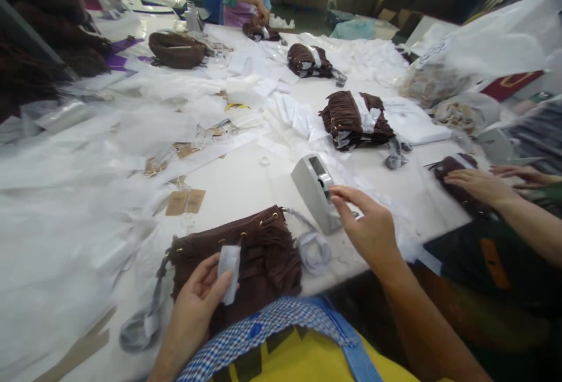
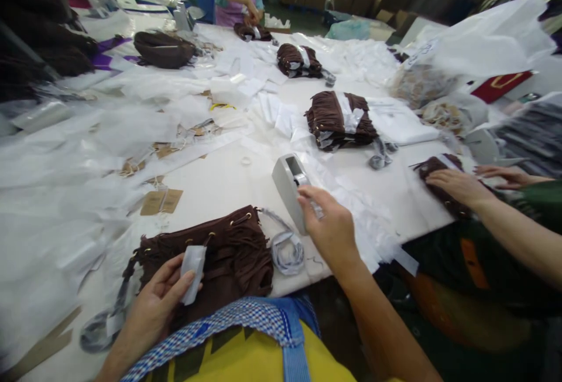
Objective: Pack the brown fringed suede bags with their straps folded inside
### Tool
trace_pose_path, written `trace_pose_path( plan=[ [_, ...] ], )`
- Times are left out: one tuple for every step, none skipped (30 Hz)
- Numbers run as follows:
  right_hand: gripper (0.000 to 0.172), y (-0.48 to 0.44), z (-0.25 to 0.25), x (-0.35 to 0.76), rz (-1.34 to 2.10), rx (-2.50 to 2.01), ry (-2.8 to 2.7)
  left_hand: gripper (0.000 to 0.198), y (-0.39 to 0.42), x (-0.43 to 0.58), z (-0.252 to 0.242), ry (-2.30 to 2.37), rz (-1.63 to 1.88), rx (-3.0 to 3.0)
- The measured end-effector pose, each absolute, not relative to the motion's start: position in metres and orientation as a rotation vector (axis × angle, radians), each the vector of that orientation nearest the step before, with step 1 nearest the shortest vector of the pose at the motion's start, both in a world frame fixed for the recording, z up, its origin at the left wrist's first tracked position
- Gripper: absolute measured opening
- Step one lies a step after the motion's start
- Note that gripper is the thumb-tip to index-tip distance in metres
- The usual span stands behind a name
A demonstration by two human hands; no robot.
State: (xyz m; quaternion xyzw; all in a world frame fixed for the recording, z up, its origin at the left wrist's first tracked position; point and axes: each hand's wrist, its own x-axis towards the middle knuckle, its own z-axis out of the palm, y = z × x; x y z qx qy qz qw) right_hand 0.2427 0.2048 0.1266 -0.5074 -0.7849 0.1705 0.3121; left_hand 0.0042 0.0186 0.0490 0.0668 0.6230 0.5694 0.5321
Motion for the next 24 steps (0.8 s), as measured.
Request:
trace_pose_path(
  plan=[
    [0.027,0.215,0.122,0.259,0.313,-1.411,-2.043,0.067,0.019,0.005,0.050,1.484,1.357,0.162],
    [0.029,0.225,0.116,0.273,0.261,-1.489,-2.034,0.067,0.019,0.006,0.051,1.481,1.355,0.165],
    [0.032,0.232,0.109,0.284,0.297,-1.558,-2.047,0.067,0.019,0.006,0.052,1.482,1.354,0.165],
    [0.035,0.238,0.103,0.292,0.399,-1.615,-2.060,0.068,0.020,0.007,0.052,1.482,1.351,0.166],
    [0.039,0.241,0.097,0.298,0.547,-1.656,-2.056,0.070,0.019,0.007,0.053,1.483,1.348,0.170],
    [0.043,0.243,0.094,0.300,0.716,-1.675,-2.025,0.071,0.019,0.007,0.053,1.487,1.345,0.176],
    [0.045,0.243,0.092,0.301,0.884,-1.671,-1.962,0.073,0.019,0.006,0.052,1.496,1.340,0.185],
    [0.045,0.242,0.091,0.300,1.031,-1.647,-1.876,0.074,0.019,0.005,0.052,1.507,1.330,0.194],
    [0.044,0.240,0.093,0.299,1.151,-1.610,-1.778,0.074,0.018,0.005,0.050,1.520,1.318,0.200],
    [0.041,0.238,0.095,0.297,1.249,-1.565,-1.686,0.074,0.018,0.004,0.049,1.530,1.307,0.202],
    [0.038,0.236,0.098,0.297,1.322,-1.517,-1.607,0.072,0.017,0.003,0.048,1.538,1.297,0.199],
    [0.035,0.233,0.102,0.297,1.370,-1.474,-1.544,0.070,0.017,0.003,0.046,1.541,1.289,0.191],
    [0.033,0.231,0.106,0.298,1.390,-1.442,-1.500,0.067,0.017,0.003,0.045,1.542,1.284,0.180],
    [0.031,0.227,0.110,0.299,1.382,-1.422,-1.468,0.065,0.016,0.003,0.044,1.541,1.281,0.169],
    [0.029,0.223,0.113,0.302,1.358,-1.416,-1.445,0.063,0.016,0.002,0.042,1.539,1.282,0.161],
    [0.029,0.219,0.116,0.305,1.325,-1.426,-1.423,0.062,0.016,0.002,0.041,1.539,1.285,0.160],
    [0.031,0.214,0.118,0.308,1.297,-1.450,-1.405,0.062,0.015,0.001,0.040,1.541,1.291,0.166],
    [0.034,0.208,0.119,0.311,1.282,-1.486,-1.390,0.062,0.015,0.000,0.038,1.546,1.295,0.177],
    [0.037,0.203,0.119,0.314,1.284,-1.529,-1.376,0.062,0.014,-0.001,0.036,1.550,1.295,0.192],
    [0.041,0.199,0.118,0.316,1.303,-1.571,-1.363,0.062,0.013,-0.002,0.034,1.554,1.291,0.205],
    [0.044,0.195,0.115,0.319,1.329,-1.608,-1.350,0.062,0.012,-0.003,0.032,1.554,1.281,0.214],
    [0.045,0.192,0.111,0.321,1.352,-1.636,-1.338,0.062,0.011,-0.004,0.030,1.555,1.269,0.217],
    [0.046,0.191,0.105,0.322,1.373,-1.653,-1.326,0.062,0.010,-0.005,0.029,1.556,1.260,0.216],
    [0.046,0.191,0.099,0.324,1.390,-1.662,-1.314,0.063,0.010,-0.006,0.028,1.557,1.255,0.213]
  ],
)
